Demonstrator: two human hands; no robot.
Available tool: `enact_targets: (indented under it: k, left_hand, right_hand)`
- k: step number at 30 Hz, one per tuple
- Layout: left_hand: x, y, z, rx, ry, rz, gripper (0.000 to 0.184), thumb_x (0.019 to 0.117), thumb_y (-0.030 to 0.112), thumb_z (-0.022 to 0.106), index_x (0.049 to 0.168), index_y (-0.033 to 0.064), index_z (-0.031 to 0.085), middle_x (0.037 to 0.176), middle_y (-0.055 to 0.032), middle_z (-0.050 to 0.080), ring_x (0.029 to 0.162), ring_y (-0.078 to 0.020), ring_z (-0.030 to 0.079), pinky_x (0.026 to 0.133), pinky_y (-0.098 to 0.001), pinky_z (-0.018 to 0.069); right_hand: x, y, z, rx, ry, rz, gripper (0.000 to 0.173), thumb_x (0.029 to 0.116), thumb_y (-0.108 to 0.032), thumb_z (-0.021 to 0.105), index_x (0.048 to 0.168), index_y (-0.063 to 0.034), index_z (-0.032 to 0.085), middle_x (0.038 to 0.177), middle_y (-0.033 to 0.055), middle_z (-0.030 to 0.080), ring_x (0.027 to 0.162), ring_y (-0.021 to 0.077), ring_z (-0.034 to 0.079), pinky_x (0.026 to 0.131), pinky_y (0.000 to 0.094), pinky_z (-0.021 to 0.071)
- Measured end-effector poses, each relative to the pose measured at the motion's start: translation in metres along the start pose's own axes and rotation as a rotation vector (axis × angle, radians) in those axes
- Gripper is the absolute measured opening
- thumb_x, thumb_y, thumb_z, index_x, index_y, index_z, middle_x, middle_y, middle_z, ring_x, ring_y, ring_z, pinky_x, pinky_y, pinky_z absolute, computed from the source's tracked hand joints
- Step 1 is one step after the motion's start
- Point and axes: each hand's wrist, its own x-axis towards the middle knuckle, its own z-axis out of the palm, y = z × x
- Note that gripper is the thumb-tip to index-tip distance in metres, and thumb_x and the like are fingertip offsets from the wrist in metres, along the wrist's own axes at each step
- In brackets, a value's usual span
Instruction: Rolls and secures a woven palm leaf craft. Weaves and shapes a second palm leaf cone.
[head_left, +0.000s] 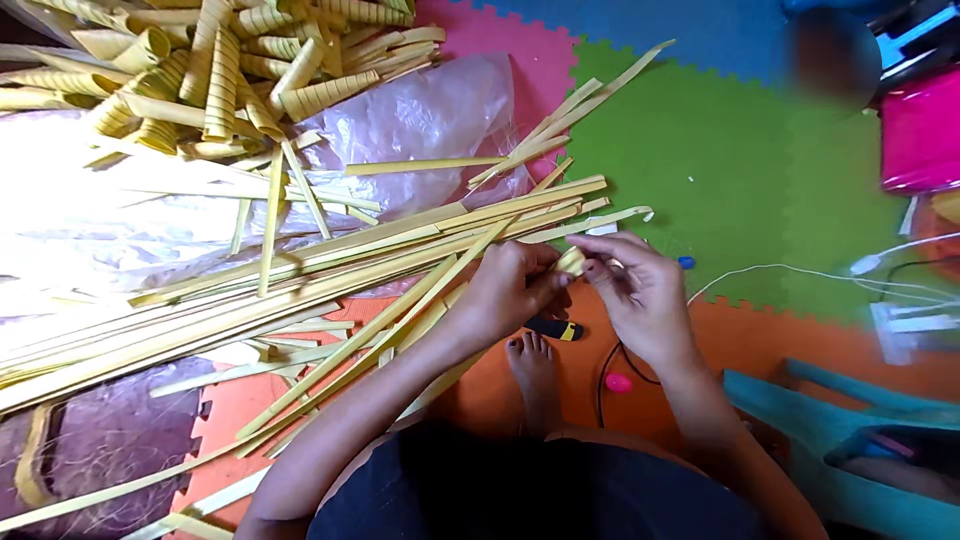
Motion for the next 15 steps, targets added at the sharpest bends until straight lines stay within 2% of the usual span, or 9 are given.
enact_targets:
  k: [3,5,6,7,9,10,12,13,15]
  left_hand:
    - [0.002,0.000,-0.003,-0.168,-0.099,-0.087,0.031,0.1100,0.015,0.046,0.097,-0.0045,0.066,0.073,-0.0083,0.073,0.059,-0.0107,0.071,0.056,-0.0244,0.0616]
    - [0.000,-0.003,-0.009,-0.352,-0.203,-0.204,0.047,0.1142,0.026,0.028,0.104,-0.0003,0.065,0.080,-0.0043,0.073,0.067,-0.0073,0.072,0.062,-0.0223,0.0611]
    - [-0.001,-0.005,-0.011,-0.372,-0.230,-0.233,0.042,0.1139,0.024,0.029,0.104,0.0031,0.063,0.082,-0.0002,0.070,0.069,-0.0038,0.068,0.064,-0.0191,0.0584]
    - [-0.002,-0.006,-0.012,-0.336,-0.226,-0.230,0.031,0.1120,0.018,0.037,0.102,0.0047,0.063,0.081,0.0019,0.064,0.068,-0.0014,0.061,0.063,-0.0161,0.0533]
    - [-0.004,-0.005,-0.010,-0.182,-0.144,-0.177,0.017,0.1057,0.011,0.053,0.095,0.0034,0.064,0.072,-0.0010,0.056,0.059,-0.0033,0.051,0.053,-0.0165,0.0417]
    - [-0.005,-0.003,-0.010,-0.116,-0.107,-0.143,0.014,0.1035,0.010,0.058,0.094,0.0025,0.065,0.070,-0.0031,0.057,0.057,-0.0052,0.051,0.051,-0.0178,0.0415]
    - [-0.005,0.000,-0.011,-0.075,-0.078,-0.076,0.005,0.0982,0.004,0.065,0.095,0.0004,0.066,0.072,-0.0057,0.061,0.058,-0.0075,0.056,0.051,-0.0190,0.0462]
    - [-0.005,0.001,-0.011,-0.081,-0.089,-0.044,0.002,0.0952,-0.001,0.067,0.098,-0.0009,0.066,0.076,-0.0066,0.063,0.062,-0.0083,0.059,0.055,-0.0194,0.0500]
    - [-0.003,0.004,-0.009,-0.050,-0.101,0.016,0.013,0.0906,-0.006,0.069,0.102,-0.0019,0.065,0.085,-0.0079,0.066,0.072,-0.0100,0.066,0.065,-0.0219,0.0576]
  right_hand:
    - [0.002,0.003,0.002,0.095,0.026,0.003,0.011,0.0962,-0.002,0.064,0.105,-0.0030,0.071,0.098,0.0010,0.066,0.086,0.0040,0.065,0.076,0.0185,0.0577]
    - [-0.003,0.007,0.004,0.140,0.075,-0.090,0.008,0.0960,-0.004,0.067,0.101,-0.0074,0.072,0.100,-0.0028,0.066,0.090,0.0023,0.065,0.077,0.0174,0.0573]
    - [-0.006,0.009,0.005,0.165,0.088,-0.112,0.008,0.0955,-0.005,0.068,0.100,-0.0097,0.072,0.103,-0.0036,0.065,0.094,0.0024,0.065,0.078,0.0173,0.0578]
    - [-0.009,0.010,0.006,0.205,0.086,-0.102,0.010,0.0950,-0.007,0.070,0.102,-0.0120,0.073,0.107,-0.0042,0.063,0.096,0.0025,0.064,0.079,0.0170,0.0579]
    - [-0.014,0.013,0.007,0.367,0.031,0.006,0.013,0.0985,-0.017,0.066,0.110,-0.0188,0.073,0.109,-0.0085,0.060,0.094,0.0009,0.061,0.077,0.0167,0.0567]
    - [-0.016,0.013,0.008,0.487,0.013,0.100,0.014,0.1002,-0.024,0.064,0.113,-0.0216,0.071,0.107,-0.0096,0.064,0.086,0.0010,0.064,0.073,0.0189,0.0576]
    - [-0.016,0.007,0.008,0.701,0.014,0.308,0.013,0.1026,-0.018,0.058,0.112,-0.0231,0.066,0.097,-0.0074,0.067,0.075,0.0020,0.065,0.069,0.0197,0.0590]
    - [-0.015,0.004,0.008,0.796,0.020,0.417,0.015,0.1039,-0.013,0.053,0.108,-0.0230,0.063,0.093,-0.0069,0.066,0.072,0.0009,0.064,0.068,0.0177,0.0578]
    - [-0.013,-0.002,0.008,0.991,0.028,0.610,0.025,0.1058,-0.008,0.044,0.098,-0.0212,0.064,0.083,-0.0066,0.066,0.064,-0.0027,0.060,0.062,0.0120,0.0526]
